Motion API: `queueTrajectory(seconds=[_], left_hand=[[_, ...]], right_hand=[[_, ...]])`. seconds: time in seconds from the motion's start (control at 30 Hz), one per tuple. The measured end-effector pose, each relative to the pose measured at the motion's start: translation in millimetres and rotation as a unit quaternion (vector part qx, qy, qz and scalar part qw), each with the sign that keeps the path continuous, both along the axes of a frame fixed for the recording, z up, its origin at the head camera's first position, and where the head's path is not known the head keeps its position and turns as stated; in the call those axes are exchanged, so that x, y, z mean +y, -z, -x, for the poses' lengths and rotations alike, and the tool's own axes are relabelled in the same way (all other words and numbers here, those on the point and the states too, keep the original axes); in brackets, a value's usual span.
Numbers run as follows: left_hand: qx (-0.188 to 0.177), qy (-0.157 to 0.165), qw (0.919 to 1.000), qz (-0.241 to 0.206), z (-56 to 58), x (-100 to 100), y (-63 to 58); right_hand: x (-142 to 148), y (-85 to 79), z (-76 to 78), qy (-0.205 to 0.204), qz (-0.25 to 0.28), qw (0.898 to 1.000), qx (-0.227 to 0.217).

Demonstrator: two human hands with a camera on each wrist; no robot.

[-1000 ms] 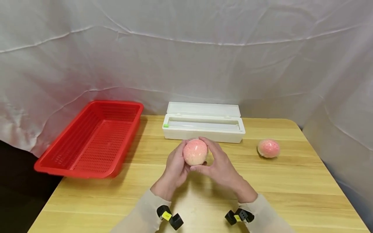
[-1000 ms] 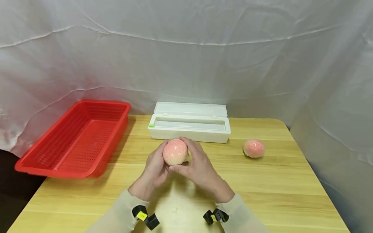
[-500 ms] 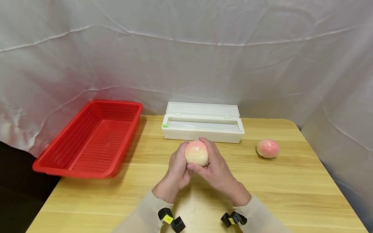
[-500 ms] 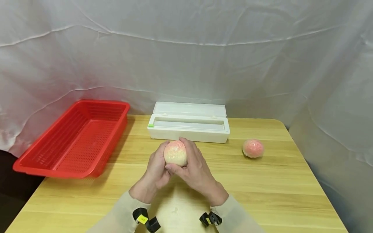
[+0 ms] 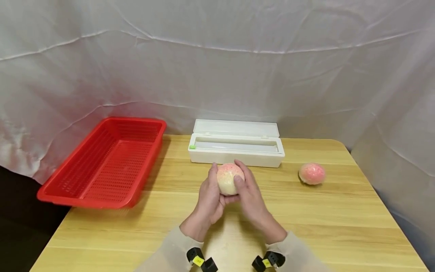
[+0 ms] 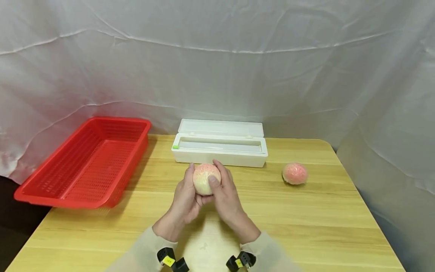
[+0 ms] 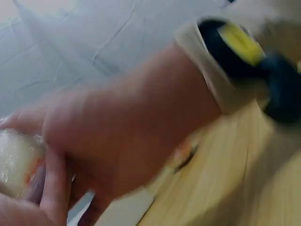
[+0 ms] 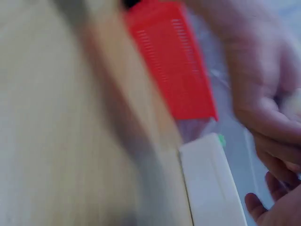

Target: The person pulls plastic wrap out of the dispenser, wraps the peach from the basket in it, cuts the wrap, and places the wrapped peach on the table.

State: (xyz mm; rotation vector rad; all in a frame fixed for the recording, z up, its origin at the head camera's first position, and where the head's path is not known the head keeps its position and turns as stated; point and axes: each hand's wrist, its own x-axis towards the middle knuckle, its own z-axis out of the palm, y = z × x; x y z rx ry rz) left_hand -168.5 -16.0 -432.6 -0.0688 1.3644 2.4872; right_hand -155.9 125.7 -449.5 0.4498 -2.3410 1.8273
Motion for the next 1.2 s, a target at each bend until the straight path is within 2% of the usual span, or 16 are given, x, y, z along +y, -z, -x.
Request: queueTrajectory(seconds=[0.03, 0.1, 0.27, 0.47, 0.53, 0.6, 0.73, 0.77, 0.8, 0.83, 0.87, 0.93, 1.0, 1.1, 1.13, 1.2], left_hand=[[-0.006, -0.006, 1.0000, 0.003, 0.6, -1, -0.5], [-0.016, -0.009, 0.9997, 0.017, 2.1, -3, -1.7], [-0.027, -0.001, 0.9981, 0.055, 4.8, -11, -4.9], [-0.021, 0.023, 0.9967, 0.075, 4.7, -14, -2.6], [-0.016, 0.029, 0.9973, 0.066, 4.9, -13, -1.1], [-0.010, 0.035, 0.9983, 0.045, 4.9, -12, -0.2], [-0.003, 0.030, 0.9996, -0.001, 6.6, -8, 0.4], [-0.005, 0.026, 0.9996, -0.006, 7.8, -8, 1.5], [-0.007, 0.024, 0.9996, -0.010, 9.5, -9, 3.1], [-0.008, 0.027, 0.9995, -0.013, 11.4, -12, 5.1], [-0.011, 0.037, 0.9991, -0.017, 13.6, -15, 7.5], [-0.014, 0.076, 0.9968, -0.020, 17.0, -23, 11.5], [-0.008, 0.133, 0.9909, -0.020, 19.8, -31, 14.3], [0.010, 0.203, 0.9790, -0.008, 21.7, -37, 14.5], [0.014, 0.210, 0.9777, -0.004, 21.7, -38, 13.5], [0.019, 0.190, 0.9815, -0.003, 20.9, -36, 11.4]], right_hand=[[-1, 1.2, 0.4, -0.003, -0.002, 1.000, 0.003], [-1, 3.9, 1.5, -0.007, -0.044, 0.998, 0.036], [8, 5.0, 5.2, -0.014, -0.126, 0.984, 0.125], [17, 4.0, 10.9, -0.030, -0.161, 0.978, 0.129], [18, 5.6, 10.7, -0.013, -0.179, 0.973, 0.146], [16, 8.5, 11.5, 0.018, -0.195, 0.961, 0.197], [6, 15.7, 10.9, 0.085, -0.229, 0.915, 0.322], [4, 16.7, 9.5, 0.083, -0.229, 0.911, 0.333], [3, 17.1, 7.6, 0.075, -0.225, 0.914, 0.328], [3, 16.3, 5.3, 0.058, -0.209, 0.924, 0.314], [4, 14.6, 2.9, 0.035, -0.184, 0.940, 0.285], [9, 9.2, -0.7, -0.014, -0.127, 0.970, 0.207], [16, 2.3, -2.3, -0.063, -0.069, 0.989, 0.114], [22, -4.5, -3.0, -0.115, -0.053, 0.992, 0.010], [23, -5.4, -3.2, -0.120, -0.060, 0.991, -0.009], [21, -5.8, -4.2, -0.103, -0.072, 0.992, -0.023]])
